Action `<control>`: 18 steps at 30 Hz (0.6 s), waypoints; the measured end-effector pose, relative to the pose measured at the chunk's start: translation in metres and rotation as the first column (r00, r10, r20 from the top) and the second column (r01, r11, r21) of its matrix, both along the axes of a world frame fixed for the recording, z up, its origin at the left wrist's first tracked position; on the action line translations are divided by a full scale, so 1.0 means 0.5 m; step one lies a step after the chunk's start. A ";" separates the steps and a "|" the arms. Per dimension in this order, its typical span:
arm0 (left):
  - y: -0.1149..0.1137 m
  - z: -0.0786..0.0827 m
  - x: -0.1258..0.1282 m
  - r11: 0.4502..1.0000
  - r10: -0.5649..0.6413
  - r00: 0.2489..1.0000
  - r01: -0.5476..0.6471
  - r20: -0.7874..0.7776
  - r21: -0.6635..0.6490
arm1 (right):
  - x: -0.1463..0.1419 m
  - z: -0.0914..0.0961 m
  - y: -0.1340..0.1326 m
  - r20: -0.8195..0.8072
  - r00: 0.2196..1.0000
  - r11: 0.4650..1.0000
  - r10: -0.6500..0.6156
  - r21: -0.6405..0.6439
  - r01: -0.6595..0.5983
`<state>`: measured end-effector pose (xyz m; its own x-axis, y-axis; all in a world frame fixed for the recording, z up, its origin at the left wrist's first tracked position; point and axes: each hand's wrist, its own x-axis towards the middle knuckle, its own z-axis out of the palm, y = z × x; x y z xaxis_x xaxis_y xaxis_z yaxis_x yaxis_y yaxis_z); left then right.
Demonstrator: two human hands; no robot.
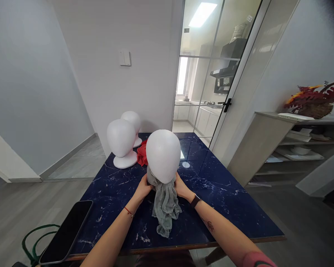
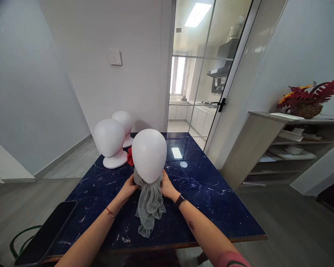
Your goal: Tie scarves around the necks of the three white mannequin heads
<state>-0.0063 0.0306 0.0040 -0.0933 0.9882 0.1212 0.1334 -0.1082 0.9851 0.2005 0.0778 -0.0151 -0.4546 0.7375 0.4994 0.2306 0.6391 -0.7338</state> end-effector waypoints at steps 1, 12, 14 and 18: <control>-0.002 0.005 0.004 1.000 -0.023 0.999 0.023 0.031 -0.017 | 0.004 0.003 -0.001 -0.001 1.000 1.000 -0.014 -0.001 0.014; 0.098 0.055 0.158 0.984 -0.178 0.984 0.178 -0.021 0.012 | 0.177 0.072 0.016 0.019 0.990 0.991 -0.137 -0.003 0.137; 0.142 0.056 0.199 0.975 -0.221 0.975 0.221 -0.025 0.022 | 0.217 0.074 0.038 0.008 0.981 0.981 -0.192 -0.027 0.192; 0.230 0.058 0.274 0.961 -0.274 0.962 0.274 -0.015 0.042 | 0.293 0.065 0.111 0.007 0.962 0.960 -0.272 -0.062 0.272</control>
